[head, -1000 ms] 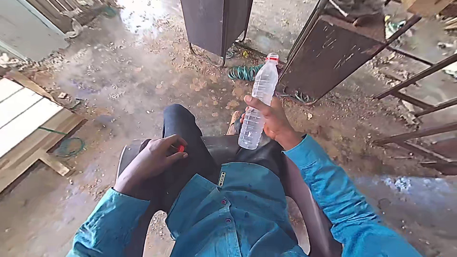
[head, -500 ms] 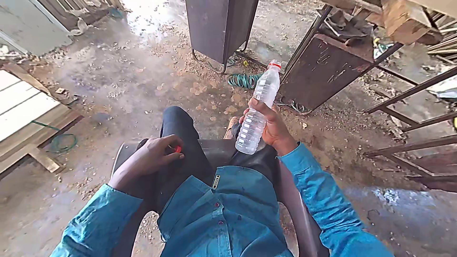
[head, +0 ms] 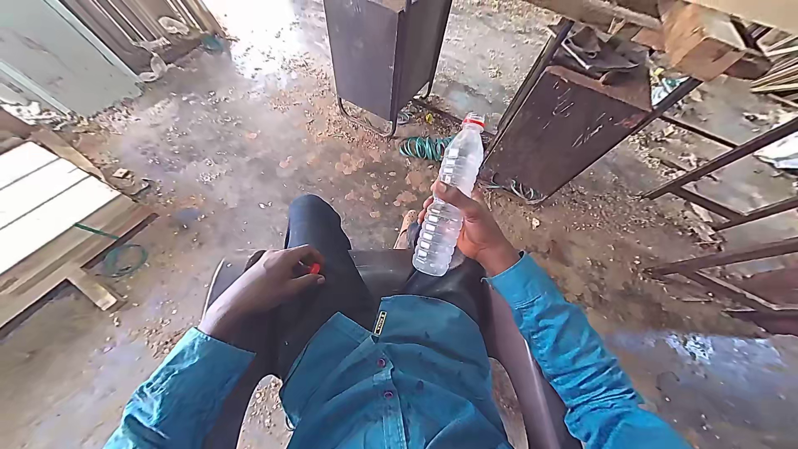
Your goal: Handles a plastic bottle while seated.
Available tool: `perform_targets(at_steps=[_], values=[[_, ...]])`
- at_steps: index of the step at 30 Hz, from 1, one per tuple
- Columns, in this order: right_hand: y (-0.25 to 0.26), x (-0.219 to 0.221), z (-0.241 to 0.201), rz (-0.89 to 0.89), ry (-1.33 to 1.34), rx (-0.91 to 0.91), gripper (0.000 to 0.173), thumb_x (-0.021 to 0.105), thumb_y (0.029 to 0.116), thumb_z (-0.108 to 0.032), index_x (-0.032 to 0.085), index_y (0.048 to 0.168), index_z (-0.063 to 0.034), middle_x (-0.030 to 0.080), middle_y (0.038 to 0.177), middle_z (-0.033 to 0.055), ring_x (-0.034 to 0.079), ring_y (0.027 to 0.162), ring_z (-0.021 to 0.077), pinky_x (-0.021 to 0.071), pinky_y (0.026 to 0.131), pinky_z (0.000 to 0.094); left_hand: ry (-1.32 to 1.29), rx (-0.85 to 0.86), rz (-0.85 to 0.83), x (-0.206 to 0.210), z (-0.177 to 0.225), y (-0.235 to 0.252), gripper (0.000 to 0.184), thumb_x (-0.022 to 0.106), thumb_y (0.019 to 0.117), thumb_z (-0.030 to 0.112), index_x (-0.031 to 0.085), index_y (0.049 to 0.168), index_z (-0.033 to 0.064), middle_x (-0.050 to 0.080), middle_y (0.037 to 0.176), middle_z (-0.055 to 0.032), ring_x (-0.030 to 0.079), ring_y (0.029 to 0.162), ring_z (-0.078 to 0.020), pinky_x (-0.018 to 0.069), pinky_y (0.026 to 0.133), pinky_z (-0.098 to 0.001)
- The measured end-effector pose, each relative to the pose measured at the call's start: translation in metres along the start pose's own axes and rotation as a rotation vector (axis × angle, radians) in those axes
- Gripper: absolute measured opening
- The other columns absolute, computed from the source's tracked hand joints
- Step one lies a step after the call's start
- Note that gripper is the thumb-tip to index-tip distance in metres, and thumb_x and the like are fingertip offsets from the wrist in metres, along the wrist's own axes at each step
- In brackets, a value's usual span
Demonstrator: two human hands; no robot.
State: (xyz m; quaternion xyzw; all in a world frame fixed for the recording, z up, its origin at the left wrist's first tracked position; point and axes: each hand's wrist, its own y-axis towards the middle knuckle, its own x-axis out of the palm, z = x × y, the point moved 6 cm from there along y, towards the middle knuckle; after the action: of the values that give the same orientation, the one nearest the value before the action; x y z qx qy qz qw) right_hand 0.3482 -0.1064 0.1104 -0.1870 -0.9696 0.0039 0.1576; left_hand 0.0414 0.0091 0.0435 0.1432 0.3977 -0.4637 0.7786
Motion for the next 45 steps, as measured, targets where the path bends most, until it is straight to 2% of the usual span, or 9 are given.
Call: perform_targets(at_steps=[6, 10, 13, 17, 21, 24, 27, 37, 45], values=[[-0.003, 0.002, -0.002, -0.002, -0.041, -0.017, 0.049, 0.075, 0.0895, -0.027, 0.052, 0.127, -0.0054, 0.071, 0.091, 0.0136, 0.073, 0.08, 0.0249, 0.0646, 0.075, 0.0415, 0.006, 0.034, 0.146, -0.006, 0.0, 0.0, 0.029, 0.072, 0.0944, 0.039, 0.07, 0.115, 0.0175, 0.07, 0.098, -0.0002, 0.066, 0.078, -0.0117, 0.058, 0.074, -0.0405], [-0.022, 0.012, -0.006, 0.001, -0.14, 0.032, 0.048, 0.075, 0.0885, -0.037, 0.057, 0.127, -0.0164, 0.072, 0.093, 0.0051, 0.073, 0.079, 0.0184, 0.0638, 0.073, 0.0355, -0.059, 0.071, 0.309, -0.013, -0.001, -0.001, 0.031, 0.073, 0.0938, 0.038, 0.069, 0.116, 0.0166, 0.068, 0.107, 0.0001, 0.069, 0.084, -0.0097, 0.0622, 0.074, -0.0333], [-0.019, 0.013, -0.003, -0.015, -0.145, 0.042, 0.05, 0.077, 0.0866, -0.035, 0.057, 0.127, -0.0134, 0.072, 0.096, 0.0072, 0.074, 0.082, 0.0203, 0.0643, 0.075, 0.0373, -0.116, 0.059, 0.387, -0.017, 0.004, -0.003, 0.038, 0.075, 0.0935, 0.037, 0.064, 0.124, 0.0158, 0.071, 0.111, 0.0017, 0.072, 0.085, -0.0096, 0.0641, 0.074, -0.0345], [-0.017, 0.019, 0.002, -0.067, -0.23, -0.05, 0.047, 0.08, 0.0839, -0.03, 0.062, 0.121, -0.0082, 0.074, 0.097, 0.0081, 0.073, 0.083, 0.0197, 0.0641, 0.075, 0.0384, -0.304, 0.026, 0.498, -0.026, 0.002, -0.005, 0.03, 0.078, 0.093, 0.03, 0.067, 0.118, 0.0163, 0.074, 0.108, 0.0016, 0.075, 0.081, -0.0127, 0.0664, 0.072, -0.0352], [-0.024, 0.028, 0.001, -0.078, -0.768, -0.314, 0.059, 0.087, 0.0766, -0.045, 0.065, 0.12, -0.0102, 0.072, 0.091, 0.003, 0.069, 0.075, 0.0109, 0.0599, 0.064, 0.0311, -0.472, 0.104, 0.548, -0.032, 0.011, -0.007, 0.028, 0.076, 0.0944, 0.017, 0.07, 0.121, 0.0094, 0.076, 0.108, -0.0035, 0.075, 0.081, -0.0159, 0.0656, 0.073, -0.0321], [-0.023, 0.041, 0.006, -0.104, -1.17, -0.592, 0.07, 0.087, 0.071, -0.051, 0.067, 0.118, -0.0028, 0.072, 0.095, 0.0114, 0.072, 0.086, 0.0232, 0.0591, 0.075, 0.0467, -0.661, 0.12, 0.529, -0.033, 0.023, -0.01, 0.034, 0.074, 0.093, 0.005, 0.068, 0.126, 0.001, 0.074, 0.115, -0.0106, 0.075, 0.091, -0.0214, 0.0654, 0.082, -0.0358], [-0.021, 0.047, 0.022, -0.192, -1.38, -0.676, 0.068, 0.086, 0.0718, -0.05, 0.069, 0.121, -0.006, 0.07, 0.102, 0.0157, 0.069, 0.092, 0.034, 0.0526, 0.077, 0.0568, -0.767, 0.166, 0.501, -0.031, 0.029, -0.011, 0.04, 0.074, 0.0915, 0.002, 0.066, 0.131, -0.002, 0.072, 0.121, -0.0134, 0.074, 0.102, -0.0228, 0.063, 0.092, -0.0366], [-0.027, 0.061, 0.038, -0.296, -1.629, -0.731, 0.066, 0.091, 0.0659, -0.037, 0.069, 0.122, -0.0096, 0.07, 0.103, 0.0164, 0.069, 0.088, 0.0367, 0.0485, 0.078, 0.06, -0.634, 0.361, 0.44, -0.025, 0.036, -0.009, 0.037, 0.08, 0.0867, 0.004, 0.069, 0.122, -0.0022, 0.074, 0.117, -0.012, 0.075, 0.093, -0.0186, 0.0646, 0.087, -0.0333], [-0.032, 0.065, 0.037, -0.324, -1.628, -0.699, 0.064, 0.09, 0.0683, -0.034, 0.07, 0.124, -0.0097, 0.07, 0.106, 0.0176, 0.069, 0.092, 0.0378, 0.0483, 0.079, 0.0613, -0.571, 0.35, 0.425, -0.025, 0.035, -0.008, 0.04, 0.082, 0.0849, 0.004, 0.069, 0.122, -0.001, 0.076, 0.11, -0.0089, 0.074, 0.085, -0.0146, 0.0644, 0.08, -0.0301]])
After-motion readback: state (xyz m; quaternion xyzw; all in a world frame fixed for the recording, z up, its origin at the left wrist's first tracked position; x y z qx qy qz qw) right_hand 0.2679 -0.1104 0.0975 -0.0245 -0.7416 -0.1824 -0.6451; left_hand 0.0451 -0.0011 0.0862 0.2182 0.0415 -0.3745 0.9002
